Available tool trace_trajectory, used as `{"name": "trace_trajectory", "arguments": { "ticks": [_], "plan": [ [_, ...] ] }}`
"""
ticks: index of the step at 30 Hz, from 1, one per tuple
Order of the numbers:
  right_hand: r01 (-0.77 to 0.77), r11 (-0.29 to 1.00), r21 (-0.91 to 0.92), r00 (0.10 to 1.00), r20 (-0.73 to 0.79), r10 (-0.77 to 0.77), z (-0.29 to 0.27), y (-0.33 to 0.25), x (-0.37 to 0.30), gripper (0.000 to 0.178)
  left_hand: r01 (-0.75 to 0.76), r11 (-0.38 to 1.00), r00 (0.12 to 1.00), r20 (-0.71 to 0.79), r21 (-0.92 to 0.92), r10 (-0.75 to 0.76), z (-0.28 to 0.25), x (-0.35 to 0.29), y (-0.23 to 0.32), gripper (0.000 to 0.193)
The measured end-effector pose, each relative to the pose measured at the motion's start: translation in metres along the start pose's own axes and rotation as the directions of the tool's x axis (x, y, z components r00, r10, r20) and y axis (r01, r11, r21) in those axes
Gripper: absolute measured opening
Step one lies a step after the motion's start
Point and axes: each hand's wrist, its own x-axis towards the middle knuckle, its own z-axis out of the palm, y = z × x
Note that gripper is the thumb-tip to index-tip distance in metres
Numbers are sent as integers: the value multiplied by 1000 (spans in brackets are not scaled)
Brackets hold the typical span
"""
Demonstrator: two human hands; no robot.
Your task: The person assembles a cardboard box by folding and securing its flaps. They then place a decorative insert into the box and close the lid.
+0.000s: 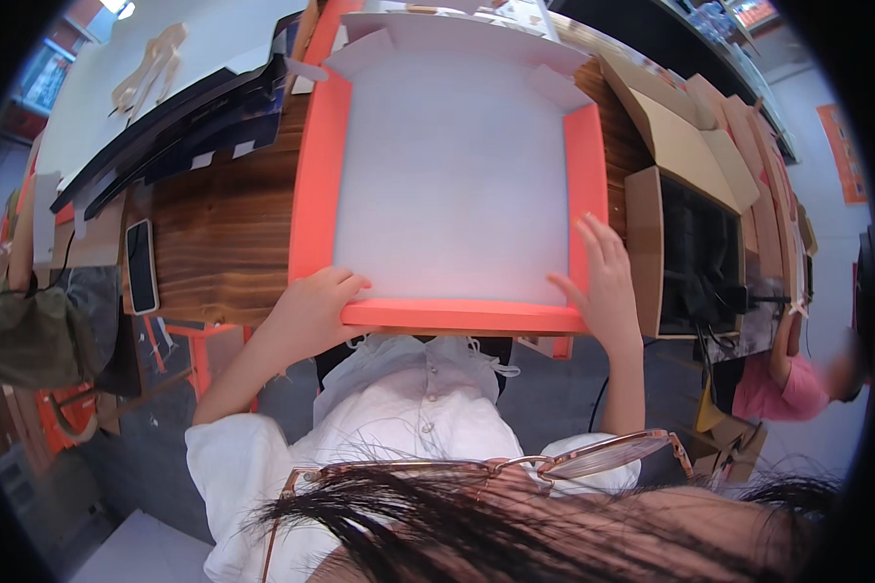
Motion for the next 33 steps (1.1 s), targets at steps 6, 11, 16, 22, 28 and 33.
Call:
{"name": "trace_trajectory", "arguments": {
  "ticks": [6,11,16,22,28,33],
  "plan": [
    [-96,922,374,907,414,-74,7,0,-10,56,-158,974,987,-13,161,162,-27,-11,-8,65],
    [-122,896,428,891,444,-90,8,4,-9,44,-102,995,983,150,-3,101,-65,-25,-37,70],
    [-27,913,408,900,408,-156,8,4,-10,37,-236,856,971,72,459,229,-59,-14,-48,34],
    [166,985,36,980,108,-169,24,-21,-37,47,-370,879,929,122,301,349,-52,14,-65,10],
    [145,989,-16,985,94,-143,34,-21,-41,59,-371,872,923,232,319,308,-54,19,-66,9],
    [155,988,23,985,73,-156,36,-22,-37,58,-383,889,921,179,249,347,-51,18,-69,8]
  ]
}}
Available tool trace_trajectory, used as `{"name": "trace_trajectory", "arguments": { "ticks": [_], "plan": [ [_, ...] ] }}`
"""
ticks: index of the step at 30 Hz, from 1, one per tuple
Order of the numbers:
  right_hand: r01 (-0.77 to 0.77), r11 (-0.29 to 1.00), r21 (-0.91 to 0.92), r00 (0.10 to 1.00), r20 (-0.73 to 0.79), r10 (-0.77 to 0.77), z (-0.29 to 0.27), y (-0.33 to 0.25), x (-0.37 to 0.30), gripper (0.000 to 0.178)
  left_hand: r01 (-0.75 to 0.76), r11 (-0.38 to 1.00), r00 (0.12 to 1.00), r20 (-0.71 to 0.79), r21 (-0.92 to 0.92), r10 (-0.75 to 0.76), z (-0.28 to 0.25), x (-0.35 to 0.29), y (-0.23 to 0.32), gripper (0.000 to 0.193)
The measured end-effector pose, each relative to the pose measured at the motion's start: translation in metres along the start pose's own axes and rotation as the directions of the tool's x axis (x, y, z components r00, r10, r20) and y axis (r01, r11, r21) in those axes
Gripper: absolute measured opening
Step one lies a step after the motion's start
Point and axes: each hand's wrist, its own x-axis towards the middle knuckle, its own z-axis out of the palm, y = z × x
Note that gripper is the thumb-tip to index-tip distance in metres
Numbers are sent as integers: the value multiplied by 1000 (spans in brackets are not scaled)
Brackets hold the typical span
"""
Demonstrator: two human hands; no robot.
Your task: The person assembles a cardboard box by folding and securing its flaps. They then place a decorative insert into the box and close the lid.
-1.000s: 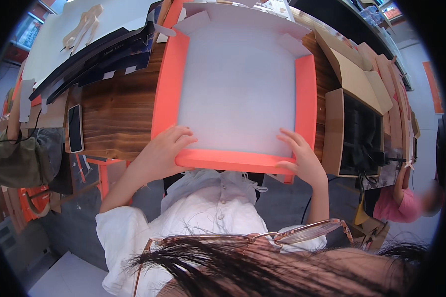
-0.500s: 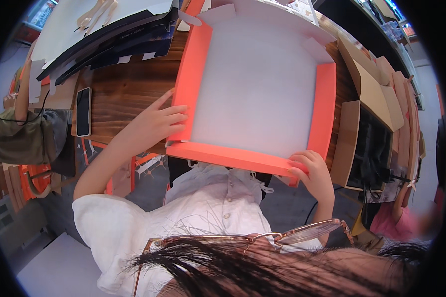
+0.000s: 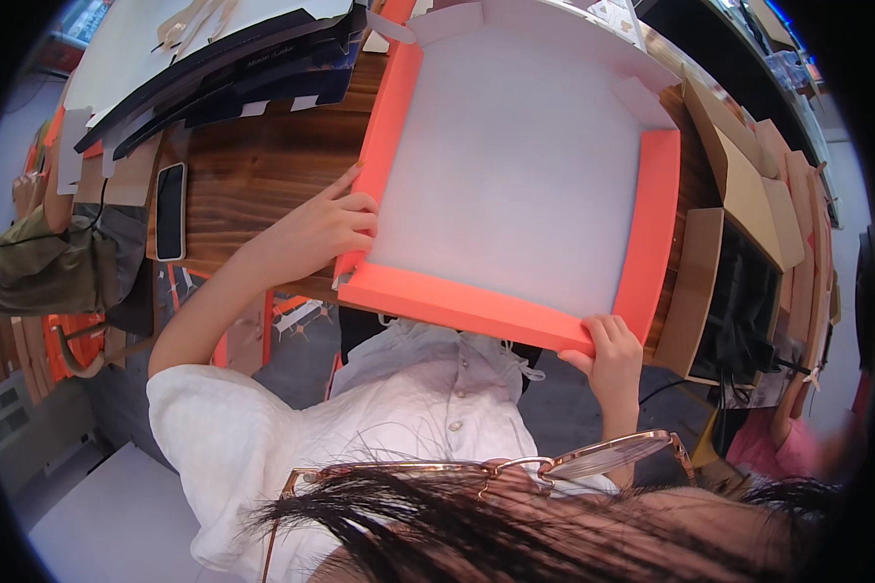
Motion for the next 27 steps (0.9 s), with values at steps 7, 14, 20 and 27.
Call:
{"name": "trace_trajectory", "arguments": {
  "ticks": [7,14,20,27],
  "plan": [
    [12,1000,8,977,215,-14,-12,0,14,54,12,1000,1000,-29,-7,-12,4,0,1,8],
    [66,998,-20,991,114,-63,-4,3,9,48,13,998,998,-59,-69,-17,7,-1,-1,3],
    [34,999,0,997,62,-34,4,8,7,45,36,989,999,-14,-145,-39,9,1,0,7],
    [34,999,19,996,80,-35,1,6,10,45,73,997,992,99,0,-72,-2,4,11,9]
  ]
}}
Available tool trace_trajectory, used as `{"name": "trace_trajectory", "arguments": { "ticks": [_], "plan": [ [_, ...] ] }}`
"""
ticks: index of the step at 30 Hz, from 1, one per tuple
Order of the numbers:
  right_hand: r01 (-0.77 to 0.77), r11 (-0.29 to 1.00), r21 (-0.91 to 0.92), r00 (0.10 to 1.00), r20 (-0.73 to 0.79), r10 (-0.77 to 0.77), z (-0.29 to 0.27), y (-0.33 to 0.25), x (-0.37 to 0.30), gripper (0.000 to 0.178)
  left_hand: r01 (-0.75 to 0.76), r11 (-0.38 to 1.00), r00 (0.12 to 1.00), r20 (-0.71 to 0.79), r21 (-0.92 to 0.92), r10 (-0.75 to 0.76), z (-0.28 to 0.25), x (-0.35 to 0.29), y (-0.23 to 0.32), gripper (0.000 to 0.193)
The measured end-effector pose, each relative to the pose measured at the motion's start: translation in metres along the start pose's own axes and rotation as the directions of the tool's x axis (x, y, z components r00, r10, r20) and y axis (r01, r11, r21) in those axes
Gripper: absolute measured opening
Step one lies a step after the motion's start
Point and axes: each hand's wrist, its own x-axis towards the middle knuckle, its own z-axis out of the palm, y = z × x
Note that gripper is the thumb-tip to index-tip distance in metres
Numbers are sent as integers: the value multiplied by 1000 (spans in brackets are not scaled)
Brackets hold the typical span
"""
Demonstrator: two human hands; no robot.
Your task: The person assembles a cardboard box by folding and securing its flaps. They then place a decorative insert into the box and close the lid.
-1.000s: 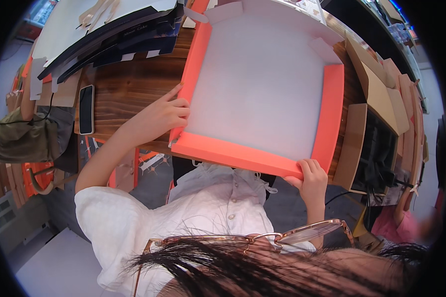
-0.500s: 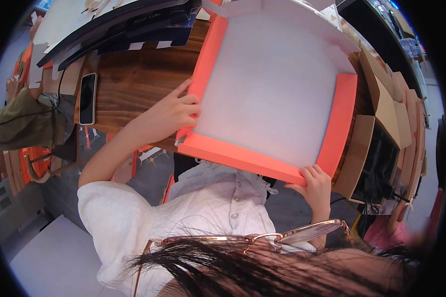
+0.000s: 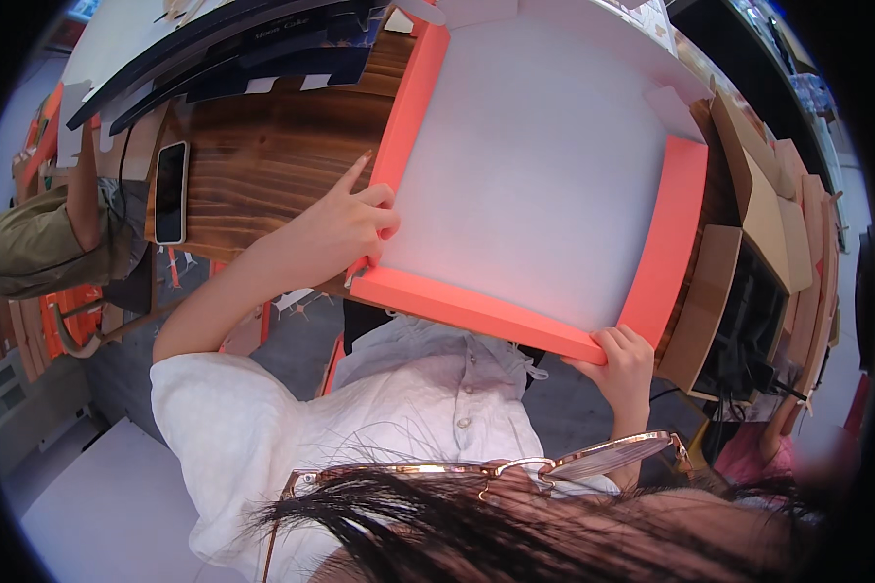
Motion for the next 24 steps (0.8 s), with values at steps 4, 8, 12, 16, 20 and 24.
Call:
{"name": "trace_trajectory", "arguments": {
  "ticks": [4,8,12,16,20,24],
  "plan": [
    [20,1000,9,1000,8,-20,-3,-1,4,44,-21,1000,999,26,-16,21,-1,3,0,11],
    [3,1000,5,1000,23,-3,-2,0,2,41,-17,1000,998,-53,-20,16,5,3,1,9],
    [-3,1000,-10,1000,1,3,1,0,-2,42,28,999,1000,-2,38,-27,5,0,4,8],
    [-2,1000,-13,1000,-11,2,3,1,-4,41,52,996,996,64,72,-57,1,2,9,8],
    [-17,1000,-2,1000,-22,17,4,1,-5,42,46,993,998,32,106,-49,2,3,9,7],
    [-35,999,-17,999,-13,35,4,-1,-3,43,24,1000,999,28,8,-25,3,1,4,10]
  ]
}}
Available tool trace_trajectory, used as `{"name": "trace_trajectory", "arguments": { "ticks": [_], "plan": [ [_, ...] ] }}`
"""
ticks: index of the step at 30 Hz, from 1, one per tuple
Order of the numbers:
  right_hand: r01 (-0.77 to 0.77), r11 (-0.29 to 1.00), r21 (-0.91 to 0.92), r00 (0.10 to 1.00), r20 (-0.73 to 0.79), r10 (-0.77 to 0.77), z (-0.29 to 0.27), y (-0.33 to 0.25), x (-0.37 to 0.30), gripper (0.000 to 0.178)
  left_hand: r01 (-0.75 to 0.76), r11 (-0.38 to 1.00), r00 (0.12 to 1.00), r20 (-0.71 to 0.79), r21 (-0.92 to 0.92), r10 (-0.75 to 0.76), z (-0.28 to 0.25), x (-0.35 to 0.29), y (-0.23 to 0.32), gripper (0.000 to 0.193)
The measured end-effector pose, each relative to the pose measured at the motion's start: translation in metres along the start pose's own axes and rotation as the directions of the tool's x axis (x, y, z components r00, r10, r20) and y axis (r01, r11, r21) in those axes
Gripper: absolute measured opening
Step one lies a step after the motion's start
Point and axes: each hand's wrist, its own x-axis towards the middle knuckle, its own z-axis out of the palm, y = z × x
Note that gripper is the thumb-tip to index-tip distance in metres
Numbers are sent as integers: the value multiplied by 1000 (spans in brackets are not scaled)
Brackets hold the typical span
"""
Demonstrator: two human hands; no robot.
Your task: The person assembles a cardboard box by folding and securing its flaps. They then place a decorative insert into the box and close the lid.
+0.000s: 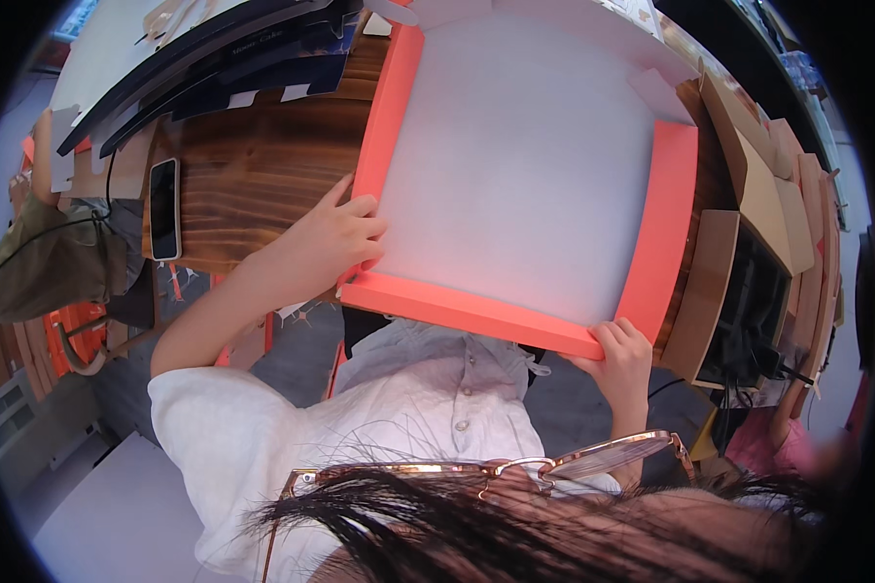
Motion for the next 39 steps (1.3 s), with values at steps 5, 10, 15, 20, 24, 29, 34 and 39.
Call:
{"name": "trace_trajectory", "arguments": {
  "ticks": [5,10,15,20,24,29,34,39],
  "plan": [
    [-11,1000,9,1000,11,11,0,-1,1,43,-24,997,994,104,-78,32,-9,-2,1,25],
    [-63,998,19,997,44,62,-5,-5,2,44,-78,899,972,167,-431,165,-26,-9,6,54],
    [-114,985,133,987,125,97,-15,7,1,45,122,963,992,-6,-242,-127,23,-3,39,47],
    [-341,913,225,864,-306,399,-45,32,-6,37,147,975,988,-29,-168,-154,17,-5,46,34],
    [-585,697,416,745,-64,664,-40,38,-9,53,161,972,985,-32,-169,-169,16,-2,48,31],
    [-656,662,362,744,161,649,-35,40,-9,42,179,971,983,-23,-160,-185,16,-1,48,32],
    [-641,721,262,765,155,625,-36,42,-5,29,195,970,974,-85,-142,-208,23,2,50,32],
    [-645,741,188,762,235,604,-36,47,-5,30,230,963,958,-141,-141,-249,30,3,54,34]
  ]
}}
